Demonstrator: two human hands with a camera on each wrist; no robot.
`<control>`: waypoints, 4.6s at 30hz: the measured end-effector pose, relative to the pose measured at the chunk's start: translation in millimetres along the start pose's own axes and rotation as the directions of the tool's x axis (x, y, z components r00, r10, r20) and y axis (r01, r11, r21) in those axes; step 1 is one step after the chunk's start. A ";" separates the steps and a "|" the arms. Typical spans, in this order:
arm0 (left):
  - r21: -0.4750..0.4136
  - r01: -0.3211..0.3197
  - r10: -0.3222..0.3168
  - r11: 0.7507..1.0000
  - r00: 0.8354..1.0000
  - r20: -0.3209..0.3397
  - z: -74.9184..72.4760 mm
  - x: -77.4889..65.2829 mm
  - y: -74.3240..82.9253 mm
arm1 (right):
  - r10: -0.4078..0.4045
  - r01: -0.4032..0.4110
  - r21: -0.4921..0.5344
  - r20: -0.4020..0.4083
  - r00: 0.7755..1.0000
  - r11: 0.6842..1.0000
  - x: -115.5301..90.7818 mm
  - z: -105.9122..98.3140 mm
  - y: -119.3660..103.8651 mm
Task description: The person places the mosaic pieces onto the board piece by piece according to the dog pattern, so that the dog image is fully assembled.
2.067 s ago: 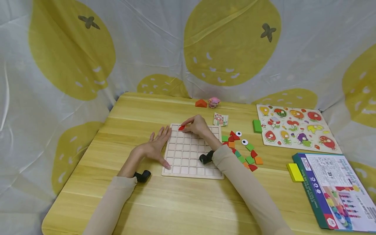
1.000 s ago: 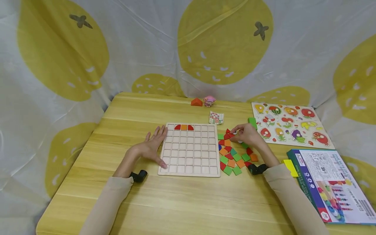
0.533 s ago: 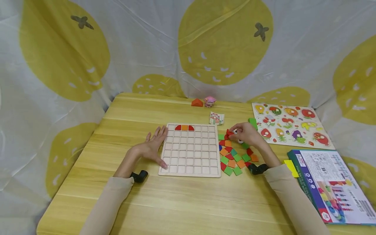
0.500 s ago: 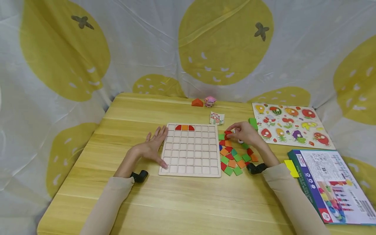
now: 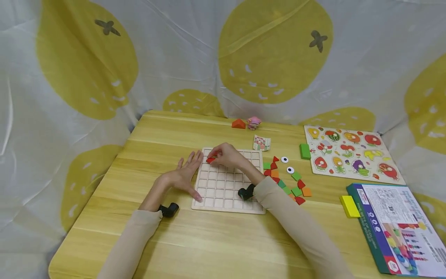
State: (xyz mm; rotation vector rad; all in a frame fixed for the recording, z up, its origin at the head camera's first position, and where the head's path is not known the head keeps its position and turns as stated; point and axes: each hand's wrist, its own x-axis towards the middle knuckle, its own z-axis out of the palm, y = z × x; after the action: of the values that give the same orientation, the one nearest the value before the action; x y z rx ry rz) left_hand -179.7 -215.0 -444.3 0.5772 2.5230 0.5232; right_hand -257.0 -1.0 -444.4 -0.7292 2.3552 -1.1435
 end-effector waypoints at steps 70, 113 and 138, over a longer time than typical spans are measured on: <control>-0.022 0.004 -0.004 1.000 1.000 0.007 -1.1 0.6 1.6 | 0.471 -0.460 0.110 -0.279 0.837 0.881 -143.3 -119.0 118.3; 0.001 -0.004 0.004 1.000 1.000 0.020 2.6 6.4 5.7 | 0.299 -0.280 0.105 -0.294 0.908 0.954 -13.5 3.9 4.2; -0.013 0.003 -0.003 1.000 1.000 0.004 0.9 2.1 0.0 | 0.181 -0.155 0.153 -0.167 0.969 0.976 -4.6 0.4 8.1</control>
State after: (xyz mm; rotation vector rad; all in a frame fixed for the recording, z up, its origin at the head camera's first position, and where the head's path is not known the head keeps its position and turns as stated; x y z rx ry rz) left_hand -180.9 -213.7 -445.8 0.5694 2.5150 0.5365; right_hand -255.4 5.8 -450.5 -0.3832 2.3998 -1.3297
